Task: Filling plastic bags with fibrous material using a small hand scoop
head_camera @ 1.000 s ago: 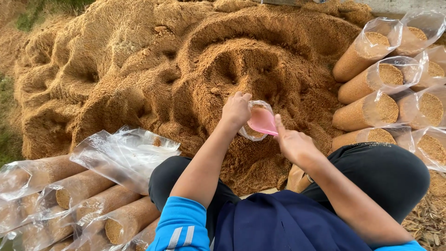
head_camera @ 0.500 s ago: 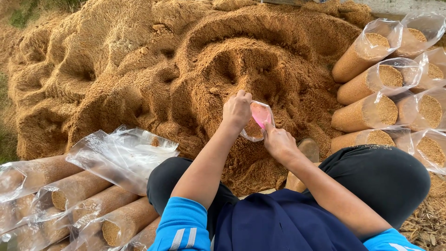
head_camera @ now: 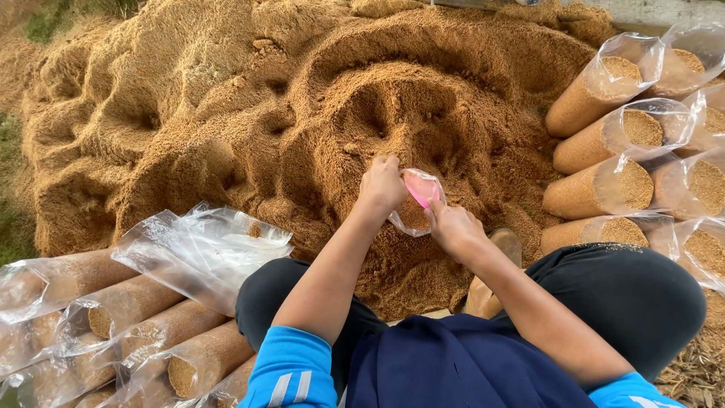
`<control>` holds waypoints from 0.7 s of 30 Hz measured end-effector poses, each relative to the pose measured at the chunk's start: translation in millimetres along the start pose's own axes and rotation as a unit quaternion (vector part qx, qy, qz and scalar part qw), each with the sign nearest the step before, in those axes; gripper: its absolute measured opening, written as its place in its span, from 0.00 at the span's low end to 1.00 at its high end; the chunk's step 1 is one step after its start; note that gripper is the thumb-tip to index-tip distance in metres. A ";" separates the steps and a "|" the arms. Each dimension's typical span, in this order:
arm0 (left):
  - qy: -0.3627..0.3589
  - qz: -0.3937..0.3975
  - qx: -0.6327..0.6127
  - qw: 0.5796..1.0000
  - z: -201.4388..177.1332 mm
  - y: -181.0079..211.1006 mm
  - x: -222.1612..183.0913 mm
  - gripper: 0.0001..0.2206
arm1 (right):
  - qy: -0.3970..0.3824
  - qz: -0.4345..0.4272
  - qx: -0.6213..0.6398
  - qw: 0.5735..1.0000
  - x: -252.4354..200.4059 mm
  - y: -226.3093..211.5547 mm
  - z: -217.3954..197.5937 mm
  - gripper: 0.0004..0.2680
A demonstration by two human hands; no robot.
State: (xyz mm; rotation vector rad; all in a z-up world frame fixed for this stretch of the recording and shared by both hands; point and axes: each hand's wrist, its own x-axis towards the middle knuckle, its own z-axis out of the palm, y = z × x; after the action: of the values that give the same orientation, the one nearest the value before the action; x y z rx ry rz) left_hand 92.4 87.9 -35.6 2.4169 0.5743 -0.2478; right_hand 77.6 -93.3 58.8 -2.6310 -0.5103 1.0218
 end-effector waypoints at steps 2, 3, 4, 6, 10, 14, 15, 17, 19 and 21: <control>-0.001 0.007 0.007 1.000 19.3 -18.0 15.6 0.19 | 0.001 0.007 -0.001 1.000 15.1 1.4 7.8 0.16; -0.001 0.014 0.014 1.000 27.9 -27.2 24.0 0.21 | 0.003 0.012 -0.003 1.000 23.1 1.3 11.2 0.15; 0.000 0.012 0.014 1.000 14.4 -17.5 16.0 0.21 | 0.003 0.011 -0.004 1.000 31.7 6.7 19.2 0.15; -0.016 0.008 0.030 0.999 -10.8 1.7 -2.0 0.17 | 0.018 0.044 0.062 0.997 47.1 18.4 36.8 0.17; -0.020 -0.017 0.001 1.000 -10.4 -8.9 6.2 0.16 | -0.008 -0.014 -0.111 0.994 39.5 8.1 16.5 0.14; -0.017 -0.023 -0.001 1.000 -28.5 6.8 -12.6 0.14 | 0.014 -0.021 -0.107 0.994 38.6 -5.0 25.7 0.13; -0.013 -0.015 0.007 1.000 -31.9 12.2 -16.9 0.14 | 0.027 -0.015 -0.093 0.995 41.7 -4.9 33.6 0.13; -0.009 -0.012 0.009 1.000 -30.2 8.3 -15.0 0.14 | 0.023 -0.032 -0.142 0.989 49.2 -3.9 39.3 0.13; -0.001 -0.007 0.010 1.000 -31.8 4.8 -10.6 0.14 | 0.023 -0.051 -0.192 0.980 48.8 -5.9 36.1 0.13; -0.015 -0.016 0.001 1.000 -28.3 1.2 -7.4 0.15 | 0.014 -0.040 -0.214 0.976 36.4 -5.1 30.5 0.13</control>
State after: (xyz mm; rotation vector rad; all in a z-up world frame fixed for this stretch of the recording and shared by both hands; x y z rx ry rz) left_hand 87.4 102.2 -10.5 2.4038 0.5999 -0.2974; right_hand 80.5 -69.7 17.4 -2.9569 -0.9121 0.9320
